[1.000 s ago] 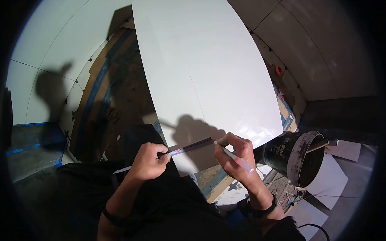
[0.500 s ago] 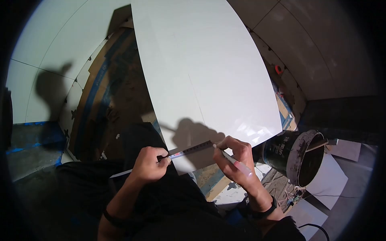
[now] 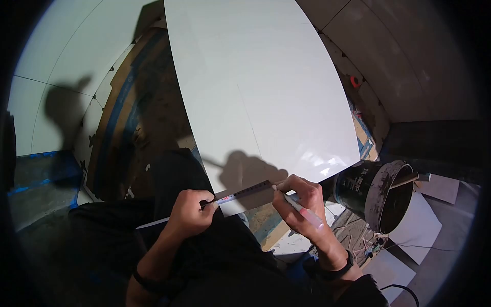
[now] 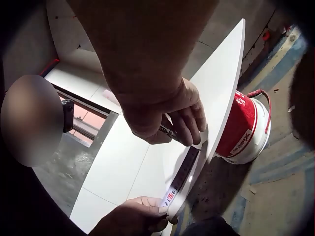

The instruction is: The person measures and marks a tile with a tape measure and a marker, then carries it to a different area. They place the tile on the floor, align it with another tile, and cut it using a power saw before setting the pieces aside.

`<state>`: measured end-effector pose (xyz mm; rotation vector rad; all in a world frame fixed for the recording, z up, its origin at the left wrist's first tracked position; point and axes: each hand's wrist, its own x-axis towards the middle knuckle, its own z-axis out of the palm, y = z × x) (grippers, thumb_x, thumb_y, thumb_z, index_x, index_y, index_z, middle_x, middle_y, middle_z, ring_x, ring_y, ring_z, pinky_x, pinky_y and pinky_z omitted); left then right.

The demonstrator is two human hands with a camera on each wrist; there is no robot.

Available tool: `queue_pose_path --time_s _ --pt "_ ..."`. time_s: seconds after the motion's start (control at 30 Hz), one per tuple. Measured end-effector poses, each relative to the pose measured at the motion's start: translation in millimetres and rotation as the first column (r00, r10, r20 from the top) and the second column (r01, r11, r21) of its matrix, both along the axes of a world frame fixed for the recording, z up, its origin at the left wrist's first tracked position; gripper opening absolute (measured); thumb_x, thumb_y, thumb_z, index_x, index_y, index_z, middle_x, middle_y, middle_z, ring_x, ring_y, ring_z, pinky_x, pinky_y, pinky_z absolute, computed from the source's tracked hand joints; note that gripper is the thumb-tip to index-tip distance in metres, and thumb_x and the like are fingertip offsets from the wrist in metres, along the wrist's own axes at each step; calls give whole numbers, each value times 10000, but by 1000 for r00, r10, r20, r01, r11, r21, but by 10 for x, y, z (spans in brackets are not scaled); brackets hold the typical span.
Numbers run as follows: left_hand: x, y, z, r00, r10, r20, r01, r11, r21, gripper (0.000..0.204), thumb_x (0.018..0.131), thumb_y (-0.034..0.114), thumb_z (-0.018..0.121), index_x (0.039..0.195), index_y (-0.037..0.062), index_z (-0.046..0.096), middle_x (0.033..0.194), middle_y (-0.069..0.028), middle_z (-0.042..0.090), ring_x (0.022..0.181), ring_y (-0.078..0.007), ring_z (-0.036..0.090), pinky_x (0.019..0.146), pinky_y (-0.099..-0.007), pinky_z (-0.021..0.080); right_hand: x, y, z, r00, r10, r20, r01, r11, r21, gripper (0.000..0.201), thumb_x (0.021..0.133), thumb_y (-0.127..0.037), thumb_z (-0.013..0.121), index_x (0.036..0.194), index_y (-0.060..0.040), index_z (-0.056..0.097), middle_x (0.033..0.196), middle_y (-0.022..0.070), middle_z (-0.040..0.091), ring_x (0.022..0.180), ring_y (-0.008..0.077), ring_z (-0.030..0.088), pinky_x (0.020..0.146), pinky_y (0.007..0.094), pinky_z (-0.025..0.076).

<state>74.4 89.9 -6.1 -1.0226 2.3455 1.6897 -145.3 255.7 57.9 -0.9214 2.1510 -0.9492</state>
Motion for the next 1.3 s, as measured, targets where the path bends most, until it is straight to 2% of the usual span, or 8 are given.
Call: queue_pose_path --time_s 0.23,0.3,0.53,0.6,0.63,0.9,0.97,1.3 --pt "9 56 12 1000 21 -1 -21 1000 5 107 843 74 702 804 -24 709 669 -229 634 570 -396 631 549 -404 469 12 39 28 1000 9 24 -10 1000 16 63 877 -12 691 881 51 685 839 172 763 830 170 750 730 312 579" --pt "13 62 30 1000 14 3 -14 1000 4 107 844 75 701 803 -24 709 671 -229 633 568 -395 627 547 -405 466 16 61 24 999 5 34 -5 1000 10 114 836 0 715 897 65 644 890 231 763 798 277 780 734 344 582" --pt "59 158 14 999 34 22 -35 999 29 122 848 89 709 799 -22 709 673 -232 626 554 -377 618 547 -413 454 50 89 67 998 -2 59 1 1000 17 91 833 19 710 886 59 648 907 241 765 844 284 783 774 350 585" --pt "51 179 69 999 36 38 -37 998 46 121 848 89 711 801 -22 710 673 -232 627 556 -373 622 548 -411 455 70 153 30 996 -15 86 14 1000 15 60 869 -4 700 876 55 692 925 194 781 861 179 753 776 328 584" --pt "53 189 89 998 38 57 -42 997 59 119 848 89 714 803 -22 710 673 -231 628 558 -370 626 550 -410 456 75 161 42 996 -17 87 15 1000 16 60 869 -4 700 876 55 692 925 194 781 861 179 753 776 328 584" --pt "84 261 98 998 38 49 -41 997 62 96 852 72 712 815 -17 719 676 -224 636 560 -358 637 547 -405 455 102 234 61 999 37 35 -38 999 11 40 854 11 680 865 48 666 1007 252 786 907 234 779 813 351 596" --pt "96 275 87 998 29 61 -32 997 64 92 853 66 711 813 -17 718 677 -223 637 559 -357 637 546 -403 455 110 232 79 999 21 50 -22 999 31 92 818 15 705 885 39 647 1027 268 777 931 353 789 848 392 603" --pt "134 339 57 999 29 33 -30 999 32 91 861 67 732 826 -17 729 702 -200 672 550 -299 661 538 -373 468 100 290 52 998 34 50 -36 999 28 94 810 9 707 882 35 651 1034 257 781 941 356 784 842 393 604"
